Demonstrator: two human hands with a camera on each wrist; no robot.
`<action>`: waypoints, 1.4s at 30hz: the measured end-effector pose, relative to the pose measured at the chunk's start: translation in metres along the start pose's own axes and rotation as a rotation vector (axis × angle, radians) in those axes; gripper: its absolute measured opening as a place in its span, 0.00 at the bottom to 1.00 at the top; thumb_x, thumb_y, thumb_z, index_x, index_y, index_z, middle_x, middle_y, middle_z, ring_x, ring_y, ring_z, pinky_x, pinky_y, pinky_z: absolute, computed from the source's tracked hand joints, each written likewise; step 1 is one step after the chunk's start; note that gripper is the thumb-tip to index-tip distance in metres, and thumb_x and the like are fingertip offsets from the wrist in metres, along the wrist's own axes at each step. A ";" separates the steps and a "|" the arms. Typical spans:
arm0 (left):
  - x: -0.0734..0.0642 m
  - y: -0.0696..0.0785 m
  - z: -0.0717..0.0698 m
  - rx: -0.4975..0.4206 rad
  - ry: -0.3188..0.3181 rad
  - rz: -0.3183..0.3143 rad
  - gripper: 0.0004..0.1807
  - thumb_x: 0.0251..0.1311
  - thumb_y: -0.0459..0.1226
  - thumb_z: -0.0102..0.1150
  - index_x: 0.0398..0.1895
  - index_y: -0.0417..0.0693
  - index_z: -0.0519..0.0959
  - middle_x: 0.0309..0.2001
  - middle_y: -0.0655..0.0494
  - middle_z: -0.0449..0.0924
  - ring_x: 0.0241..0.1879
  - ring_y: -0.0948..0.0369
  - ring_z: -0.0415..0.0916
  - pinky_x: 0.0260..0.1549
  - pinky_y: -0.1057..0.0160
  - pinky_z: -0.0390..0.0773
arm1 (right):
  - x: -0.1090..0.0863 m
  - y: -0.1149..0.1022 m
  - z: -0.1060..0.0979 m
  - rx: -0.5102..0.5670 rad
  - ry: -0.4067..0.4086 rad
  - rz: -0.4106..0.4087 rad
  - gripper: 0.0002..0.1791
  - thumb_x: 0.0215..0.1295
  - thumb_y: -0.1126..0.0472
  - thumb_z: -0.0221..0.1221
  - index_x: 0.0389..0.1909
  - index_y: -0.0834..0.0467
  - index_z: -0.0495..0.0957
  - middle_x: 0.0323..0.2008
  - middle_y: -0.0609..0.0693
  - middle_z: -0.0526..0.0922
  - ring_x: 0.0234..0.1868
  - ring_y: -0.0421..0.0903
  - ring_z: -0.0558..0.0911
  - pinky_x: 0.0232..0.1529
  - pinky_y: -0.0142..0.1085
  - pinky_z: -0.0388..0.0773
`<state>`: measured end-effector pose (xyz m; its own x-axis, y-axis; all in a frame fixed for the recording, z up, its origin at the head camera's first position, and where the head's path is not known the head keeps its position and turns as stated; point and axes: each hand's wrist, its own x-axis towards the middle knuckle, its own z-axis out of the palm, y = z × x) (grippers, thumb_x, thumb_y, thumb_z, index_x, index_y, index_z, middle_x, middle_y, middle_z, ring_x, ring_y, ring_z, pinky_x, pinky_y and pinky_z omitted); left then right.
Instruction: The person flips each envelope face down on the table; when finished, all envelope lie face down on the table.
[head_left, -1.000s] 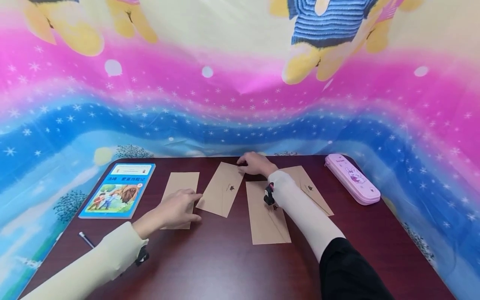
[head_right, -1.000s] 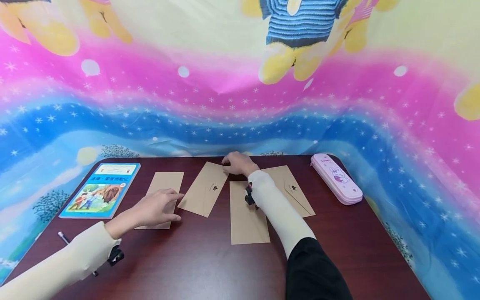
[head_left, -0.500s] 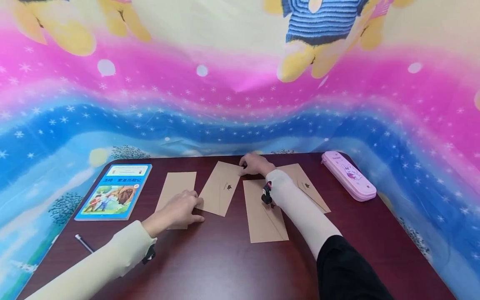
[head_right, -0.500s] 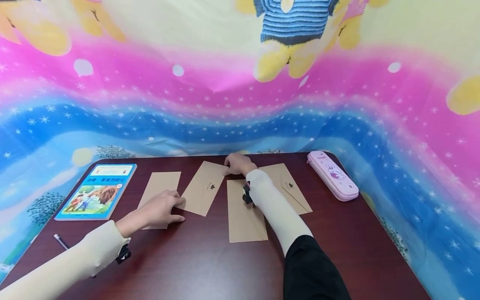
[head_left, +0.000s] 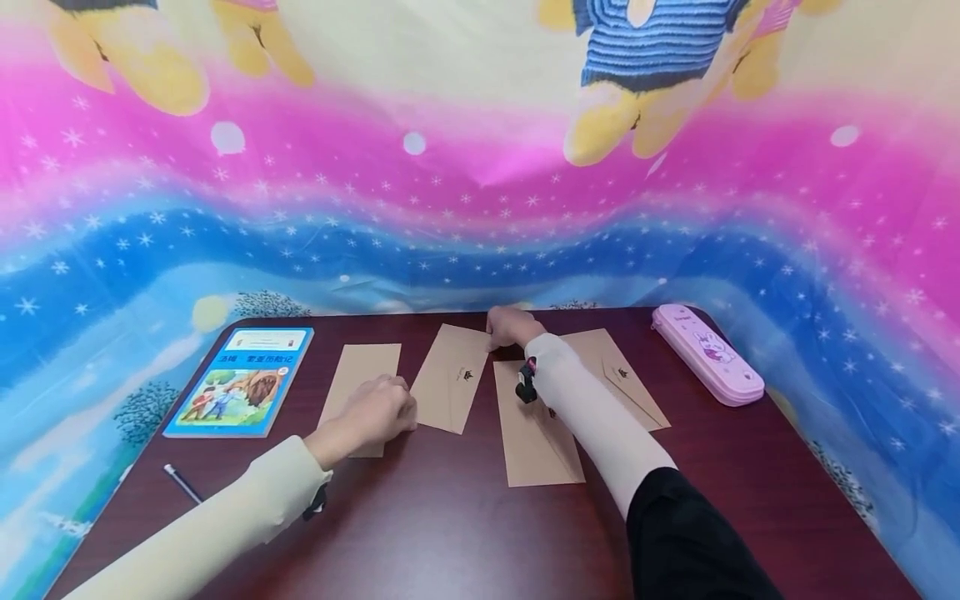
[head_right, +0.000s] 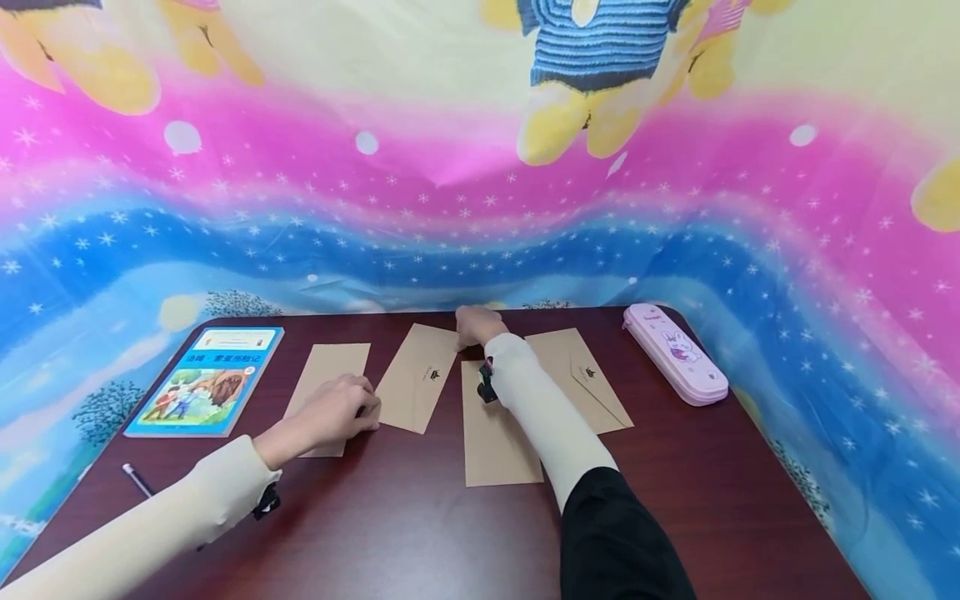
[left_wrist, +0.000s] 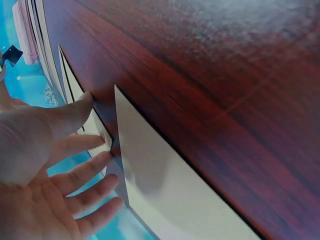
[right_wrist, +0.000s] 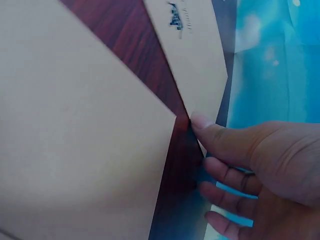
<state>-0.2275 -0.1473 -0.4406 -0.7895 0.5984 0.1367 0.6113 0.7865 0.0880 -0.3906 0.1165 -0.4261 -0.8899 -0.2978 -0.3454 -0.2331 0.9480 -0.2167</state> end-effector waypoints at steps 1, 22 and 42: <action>0.001 0.000 0.001 0.000 0.015 0.014 0.17 0.56 0.40 0.75 0.14 0.56 0.78 0.24 0.61 0.75 0.30 0.60 0.71 0.30 0.61 0.73 | 0.001 0.000 0.000 0.013 -0.007 -0.008 0.33 0.68 0.52 0.68 0.13 0.51 0.54 0.15 0.44 0.47 0.18 0.42 0.47 0.24 0.37 0.50; 0.002 -0.003 -0.001 0.018 -0.037 0.056 0.10 0.58 0.42 0.74 0.20 0.56 0.87 0.34 0.56 0.80 0.37 0.56 0.78 0.32 0.56 0.81 | -0.008 0.036 0.008 0.258 0.124 -0.317 0.20 0.68 0.77 0.53 0.52 0.58 0.85 0.55 0.56 0.85 0.58 0.53 0.83 0.60 0.45 0.80; -0.006 0.004 -0.002 -0.028 -0.031 0.053 0.24 0.58 0.46 0.74 0.56 0.46 0.86 0.48 0.52 0.90 0.49 0.55 0.85 0.49 0.54 0.83 | -0.008 0.034 -0.013 0.307 0.318 -0.446 0.10 0.74 0.61 0.60 0.48 0.49 0.88 0.54 0.50 0.88 0.60 0.50 0.83 0.61 0.47 0.79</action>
<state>-0.2204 -0.1478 -0.4392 -0.7569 0.6439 0.1116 0.6534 0.7490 0.1095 -0.3966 0.1522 -0.4191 -0.8171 -0.5644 0.1172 -0.5277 0.6506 -0.5460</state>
